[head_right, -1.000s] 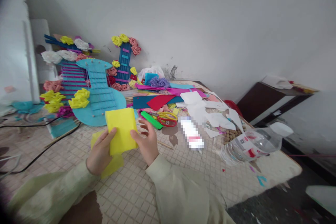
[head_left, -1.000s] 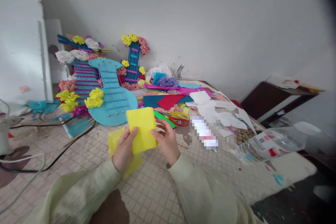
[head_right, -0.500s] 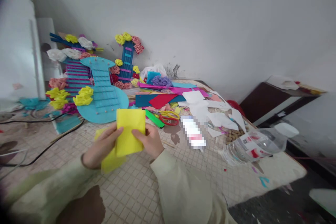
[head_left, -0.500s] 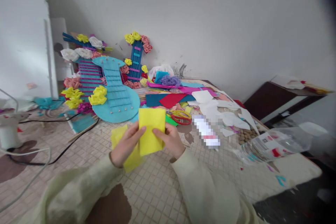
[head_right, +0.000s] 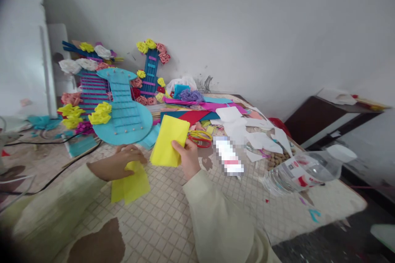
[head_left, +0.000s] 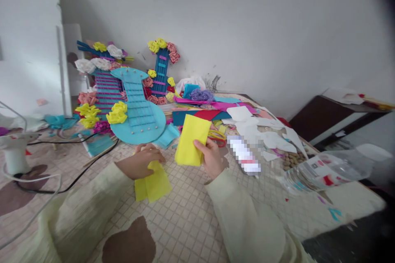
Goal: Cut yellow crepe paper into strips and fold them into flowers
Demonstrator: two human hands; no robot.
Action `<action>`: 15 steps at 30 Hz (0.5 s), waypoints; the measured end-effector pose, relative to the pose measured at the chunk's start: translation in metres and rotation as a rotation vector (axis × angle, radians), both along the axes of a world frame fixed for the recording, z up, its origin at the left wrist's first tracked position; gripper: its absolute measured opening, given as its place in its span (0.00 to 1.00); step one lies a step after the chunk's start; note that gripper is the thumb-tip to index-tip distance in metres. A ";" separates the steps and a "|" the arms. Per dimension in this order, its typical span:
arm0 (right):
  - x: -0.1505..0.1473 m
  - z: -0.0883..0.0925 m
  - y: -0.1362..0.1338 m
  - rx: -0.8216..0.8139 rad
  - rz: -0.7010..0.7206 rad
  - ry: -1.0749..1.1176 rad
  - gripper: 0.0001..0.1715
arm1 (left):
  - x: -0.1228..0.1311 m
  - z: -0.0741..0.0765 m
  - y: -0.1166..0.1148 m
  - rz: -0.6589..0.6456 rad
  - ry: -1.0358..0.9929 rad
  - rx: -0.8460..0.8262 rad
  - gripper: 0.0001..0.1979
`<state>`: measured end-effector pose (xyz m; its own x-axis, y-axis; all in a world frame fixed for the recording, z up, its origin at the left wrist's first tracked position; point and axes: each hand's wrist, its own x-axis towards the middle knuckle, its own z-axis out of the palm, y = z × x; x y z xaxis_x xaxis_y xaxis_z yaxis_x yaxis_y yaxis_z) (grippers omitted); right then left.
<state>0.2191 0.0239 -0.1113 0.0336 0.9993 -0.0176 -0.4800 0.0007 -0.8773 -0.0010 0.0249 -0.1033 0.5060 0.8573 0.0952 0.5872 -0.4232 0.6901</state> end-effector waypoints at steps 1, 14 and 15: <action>0.000 -0.001 0.001 0.004 0.002 0.001 0.15 | 0.001 0.000 0.000 -0.024 0.027 -0.015 0.16; 0.001 0.011 -0.004 -0.022 0.049 0.191 0.14 | -0.006 0.015 0.005 0.390 -0.468 -0.164 0.04; 0.000 0.011 -0.005 -0.019 0.064 0.196 0.14 | -0.003 0.015 0.003 0.435 -0.550 -0.211 0.05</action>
<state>0.2195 0.0190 -0.1001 -0.0358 0.9987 -0.0368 -0.6399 -0.0512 -0.7668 -0.0044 0.0284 -0.0888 0.0423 0.9980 0.0480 0.2170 -0.0561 0.9746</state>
